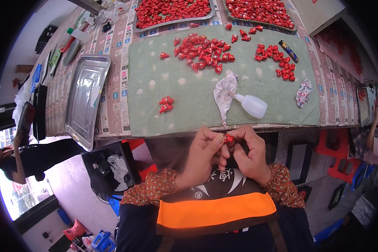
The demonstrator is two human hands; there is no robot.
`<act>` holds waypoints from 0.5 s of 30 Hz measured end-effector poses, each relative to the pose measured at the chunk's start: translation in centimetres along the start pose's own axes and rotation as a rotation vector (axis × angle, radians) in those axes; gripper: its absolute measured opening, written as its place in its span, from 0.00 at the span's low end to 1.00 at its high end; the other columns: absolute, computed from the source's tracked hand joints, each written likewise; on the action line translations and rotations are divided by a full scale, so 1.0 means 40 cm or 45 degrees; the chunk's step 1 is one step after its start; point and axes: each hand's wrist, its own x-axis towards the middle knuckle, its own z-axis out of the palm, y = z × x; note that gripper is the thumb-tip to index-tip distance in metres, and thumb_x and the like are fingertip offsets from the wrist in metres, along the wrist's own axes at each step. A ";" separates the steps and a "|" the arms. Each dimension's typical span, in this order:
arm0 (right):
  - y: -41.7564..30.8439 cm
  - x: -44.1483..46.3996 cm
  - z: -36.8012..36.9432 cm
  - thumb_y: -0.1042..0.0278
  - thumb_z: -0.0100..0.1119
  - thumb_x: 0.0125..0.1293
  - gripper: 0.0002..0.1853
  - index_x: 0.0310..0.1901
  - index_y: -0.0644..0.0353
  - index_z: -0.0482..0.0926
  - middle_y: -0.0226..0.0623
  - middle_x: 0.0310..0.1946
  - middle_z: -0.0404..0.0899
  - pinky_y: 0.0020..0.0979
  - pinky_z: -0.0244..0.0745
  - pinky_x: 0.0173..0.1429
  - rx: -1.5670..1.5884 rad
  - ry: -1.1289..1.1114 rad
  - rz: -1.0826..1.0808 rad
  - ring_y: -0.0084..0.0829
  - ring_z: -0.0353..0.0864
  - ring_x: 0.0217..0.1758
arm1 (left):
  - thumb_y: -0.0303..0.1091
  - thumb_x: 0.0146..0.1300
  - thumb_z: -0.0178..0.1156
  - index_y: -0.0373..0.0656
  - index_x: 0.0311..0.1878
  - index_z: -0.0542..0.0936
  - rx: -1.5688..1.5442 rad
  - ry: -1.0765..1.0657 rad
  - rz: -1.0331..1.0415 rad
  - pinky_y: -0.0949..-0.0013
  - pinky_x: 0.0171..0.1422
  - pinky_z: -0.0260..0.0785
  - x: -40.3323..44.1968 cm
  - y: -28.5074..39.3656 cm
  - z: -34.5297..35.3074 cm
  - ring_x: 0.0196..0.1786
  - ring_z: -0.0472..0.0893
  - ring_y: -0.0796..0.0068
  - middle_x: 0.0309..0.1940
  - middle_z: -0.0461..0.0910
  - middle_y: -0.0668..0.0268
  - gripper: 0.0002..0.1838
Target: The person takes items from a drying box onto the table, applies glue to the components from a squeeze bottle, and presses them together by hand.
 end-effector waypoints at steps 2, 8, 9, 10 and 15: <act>-0.004 0.000 -0.002 0.86 0.51 0.55 0.14 0.44 0.65 0.76 0.37 0.32 0.78 0.25 0.73 0.37 -0.014 -0.026 0.045 0.26 0.79 0.32 | 0.37 0.75 0.52 0.45 0.45 0.65 -0.018 0.001 -0.008 0.78 0.23 0.71 0.000 0.000 -0.002 0.24 0.77 0.79 0.29 0.77 0.62 0.08; -0.013 0.008 -0.001 0.86 0.50 0.54 0.15 0.45 0.66 0.77 0.41 0.33 0.79 0.28 0.75 0.41 -0.060 0.002 -0.019 0.32 0.82 0.35 | 0.38 0.76 0.50 0.45 0.46 0.65 -0.050 0.008 -0.029 0.77 0.24 0.74 -0.002 0.004 -0.003 0.25 0.78 0.79 0.31 0.78 0.61 0.09; -0.018 0.010 -0.004 0.86 0.49 0.55 0.15 0.45 0.66 0.77 0.42 0.34 0.79 0.29 0.75 0.42 -0.065 -0.011 -0.021 0.34 0.82 0.36 | 0.38 0.76 0.50 0.45 0.46 0.65 -0.048 0.006 -0.037 0.77 0.25 0.74 -0.002 0.006 -0.004 0.25 0.78 0.78 0.31 0.78 0.61 0.08; -0.022 0.011 -0.007 0.86 0.48 0.56 0.16 0.45 0.67 0.78 0.43 0.35 0.80 0.30 0.76 0.43 -0.069 -0.023 -0.023 0.36 0.83 0.37 | 0.38 0.76 0.50 0.45 0.46 0.65 -0.047 0.004 -0.045 0.77 0.25 0.74 -0.002 0.007 -0.004 0.26 0.79 0.78 0.31 0.78 0.61 0.08; -0.023 0.011 -0.013 0.85 0.46 0.58 0.15 0.45 0.67 0.78 0.44 0.36 0.80 0.31 0.75 0.45 -0.026 -0.024 -0.021 0.37 0.82 0.38 | 0.37 0.76 0.51 0.45 0.48 0.66 -0.018 0.002 -0.075 0.76 0.26 0.74 -0.003 0.013 -0.004 0.26 0.79 0.77 0.31 0.78 0.61 0.08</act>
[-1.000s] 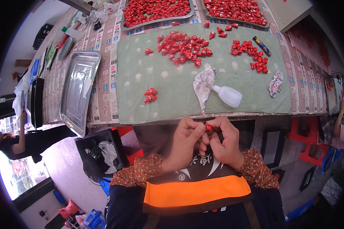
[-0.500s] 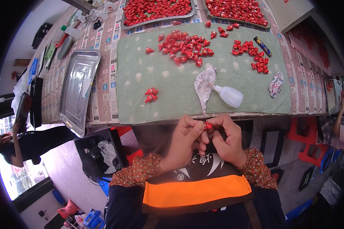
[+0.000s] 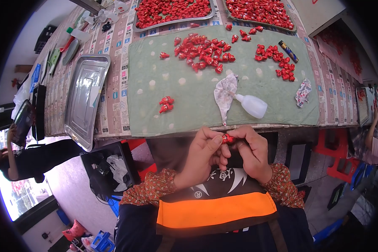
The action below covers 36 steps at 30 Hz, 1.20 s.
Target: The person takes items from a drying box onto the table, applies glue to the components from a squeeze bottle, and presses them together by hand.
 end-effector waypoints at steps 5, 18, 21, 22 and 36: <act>-0.013 0.007 -0.013 0.84 0.47 0.59 0.14 0.45 0.67 0.79 0.44 0.36 0.80 0.33 0.74 0.46 -0.079 -0.023 -0.035 0.40 0.81 0.39 | 0.37 0.75 0.51 0.45 0.50 0.66 0.016 -0.003 -0.006 0.75 0.26 0.75 0.000 0.000 0.000 0.26 0.79 0.77 0.31 0.78 0.61 0.09; -0.010 0.000 -0.007 0.82 0.49 0.63 0.10 0.44 0.66 0.75 0.33 0.37 0.78 0.24 0.72 0.47 0.289 0.018 0.251 0.19 0.76 0.42 | 0.36 0.75 0.52 0.43 0.53 0.64 -0.039 -0.041 -0.065 0.74 0.31 0.77 0.004 0.002 0.000 0.29 0.79 0.76 0.33 0.78 0.60 0.11; -0.010 0.003 -0.012 0.83 0.49 0.64 0.08 0.43 0.65 0.74 0.30 0.37 0.77 0.22 0.71 0.47 0.401 0.012 0.316 0.16 0.74 0.42 | 0.36 0.75 0.52 0.43 0.53 0.65 -0.019 -0.037 -0.069 0.74 0.31 0.77 0.005 0.001 -0.001 0.29 0.79 0.76 0.33 0.78 0.61 0.11; -0.010 0.003 -0.013 0.83 0.49 0.64 0.08 0.43 0.65 0.73 0.29 0.37 0.76 0.22 0.70 0.48 0.449 0.001 0.334 0.16 0.74 0.42 | 0.35 0.75 0.52 0.43 0.53 0.65 -0.004 -0.033 -0.070 0.74 0.31 0.77 0.005 0.001 -0.001 0.29 0.79 0.76 0.33 0.78 0.61 0.11; 0.000 -0.009 -0.009 0.84 0.48 0.60 0.09 0.41 0.68 0.75 0.34 0.35 0.77 0.23 0.72 0.45 0.241 -0.009 0.243 0.20 0.76 0.38 | 0.32 0.74 0.53 0.44 0.49 0.67 0.070 -0.014 -0.022 0.75 0.30 0.75 0.006 -0.009 0.000 0.28 0.79 0.78 0.31 0.79 0.62 0.07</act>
